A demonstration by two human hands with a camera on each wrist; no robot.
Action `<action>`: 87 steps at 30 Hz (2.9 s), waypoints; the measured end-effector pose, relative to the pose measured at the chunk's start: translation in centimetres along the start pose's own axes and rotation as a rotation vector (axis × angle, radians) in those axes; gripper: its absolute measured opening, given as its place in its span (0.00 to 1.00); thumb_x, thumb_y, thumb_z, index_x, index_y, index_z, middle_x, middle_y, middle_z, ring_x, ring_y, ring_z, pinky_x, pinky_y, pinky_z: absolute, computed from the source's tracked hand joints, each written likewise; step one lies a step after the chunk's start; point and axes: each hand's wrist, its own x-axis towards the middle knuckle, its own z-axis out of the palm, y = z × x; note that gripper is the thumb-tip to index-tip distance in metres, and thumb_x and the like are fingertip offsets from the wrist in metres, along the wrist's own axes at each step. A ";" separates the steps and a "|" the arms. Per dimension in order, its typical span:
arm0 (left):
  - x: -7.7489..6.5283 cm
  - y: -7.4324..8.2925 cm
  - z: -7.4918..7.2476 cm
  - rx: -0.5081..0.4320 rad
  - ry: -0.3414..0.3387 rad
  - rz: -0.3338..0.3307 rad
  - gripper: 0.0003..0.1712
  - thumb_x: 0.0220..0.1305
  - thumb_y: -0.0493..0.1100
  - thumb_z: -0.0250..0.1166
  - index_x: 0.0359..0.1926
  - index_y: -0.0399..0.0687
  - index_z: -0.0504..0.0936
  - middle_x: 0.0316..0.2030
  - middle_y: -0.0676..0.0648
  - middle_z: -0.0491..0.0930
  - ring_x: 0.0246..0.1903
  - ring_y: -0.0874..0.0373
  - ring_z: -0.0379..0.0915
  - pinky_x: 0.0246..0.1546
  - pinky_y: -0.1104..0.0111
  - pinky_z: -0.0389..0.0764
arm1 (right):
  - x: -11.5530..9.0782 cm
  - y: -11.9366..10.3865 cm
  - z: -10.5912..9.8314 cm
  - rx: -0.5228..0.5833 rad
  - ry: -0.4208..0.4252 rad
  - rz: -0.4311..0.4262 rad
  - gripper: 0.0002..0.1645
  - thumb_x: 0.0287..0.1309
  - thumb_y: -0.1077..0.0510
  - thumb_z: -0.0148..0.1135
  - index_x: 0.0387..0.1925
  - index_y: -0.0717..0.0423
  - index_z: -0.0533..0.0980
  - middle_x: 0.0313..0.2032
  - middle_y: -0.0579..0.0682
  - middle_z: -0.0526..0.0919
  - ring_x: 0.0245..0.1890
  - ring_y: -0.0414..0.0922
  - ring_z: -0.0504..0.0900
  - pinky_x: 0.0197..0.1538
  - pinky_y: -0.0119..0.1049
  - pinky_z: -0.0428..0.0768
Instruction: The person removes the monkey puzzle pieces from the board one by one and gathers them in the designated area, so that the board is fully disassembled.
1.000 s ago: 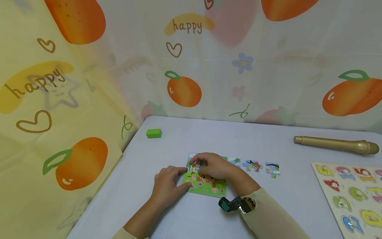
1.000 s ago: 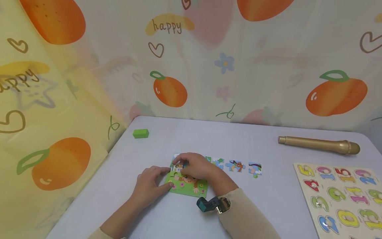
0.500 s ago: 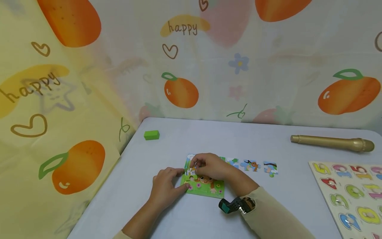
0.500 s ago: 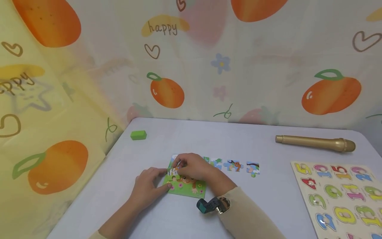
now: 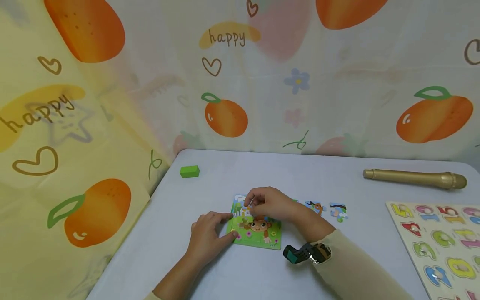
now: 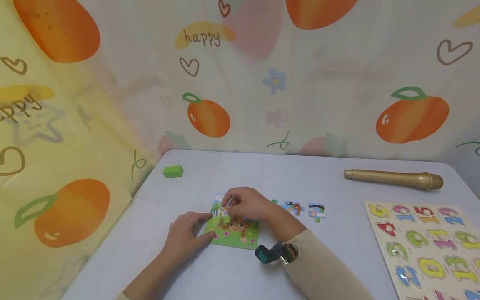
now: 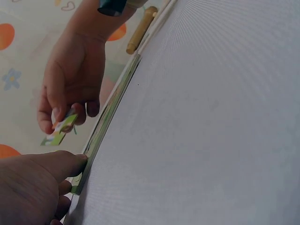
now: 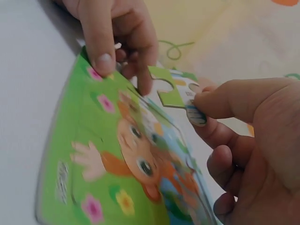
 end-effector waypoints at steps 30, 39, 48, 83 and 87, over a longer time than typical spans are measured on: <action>0.0 -0.3 0.3 0.023 -0.023 -0.033 0.27 0.56 0.52 0.82 0.58 0.59 0.89 0.50 0.55 0.84 0.53 0.52 0.75 0.51 0.53 0.66 | -7.5 1.5 -5.4 -0.176 0.082 0.120 0.09 0.62 0.65 0.72 0.42 0.51 0.85 0.28 0.45 0.77 0.32 0.46 0.73 0.33 0.33 0.71; 0.0 -0.2 0.1 0.007 -0.012 -0.012 0.26 0.56 0.52 0.82 0.57 0.58 0.89 0.48 0.55 0.84 0.50 0.52 0.75 0.49 0.53 0.66 | -9.1 2.3 -5.1 -0.240 0.129 0.114 0.09 0.63 0.64 0.73 0.42 0.48 0.85 0.32 0.45 0.79 0.35 0.46 0.75 0.35 0.35 0.73; 0.0 0.0 0.0 0.007 -0.031 -0.018 0.26 0.57 0.52 0.82 0.57 0.59 0.89 0.49 0.55 0.84 0.52 0.51 0.75 0.50 0.52 0.66 | -9.5 3.5 -4.0 -0.210 0.176 0.131 0.10 0.62 0.63 0.74 0.42 0.48 0.84 0.34 0.45 0.80 0.38 0.46 0.77 0.39 0.36 0.76; -0.1 0.1 0.0 0.020 -0.022 -0.022 0.25 0.58 0.53 0.80 0.57 0.58 0.89 0.48 0.56 0.84 0.52 0.52 0.74 0.50 0.53 0.66 | -10.0 4.6 -2.3 -0.466 0.376 0.092 0.07 0.60 0.60 0.75 0.33 0.43 0.85 0.31 0.34 0.81 0.31 0.37 0.75 0.38 0.36 0.75; -0.2 0.0 0.1 0.017 -0.006 -0.003 0.24 0.59 0.52 0.80 0.57 0.58 0.89 0.48 0.56 0.84 0.51 0.52 0.75 0.49 0.53 0.66 | -10.2 4.4 -2.2 -0.480 0.377 0.093 0.06 0.60 0.60 0.74 0.34 0.44 0.85 0.30 0.34 0.80 0.31 0.37 0.75 0.38 0.36 0.74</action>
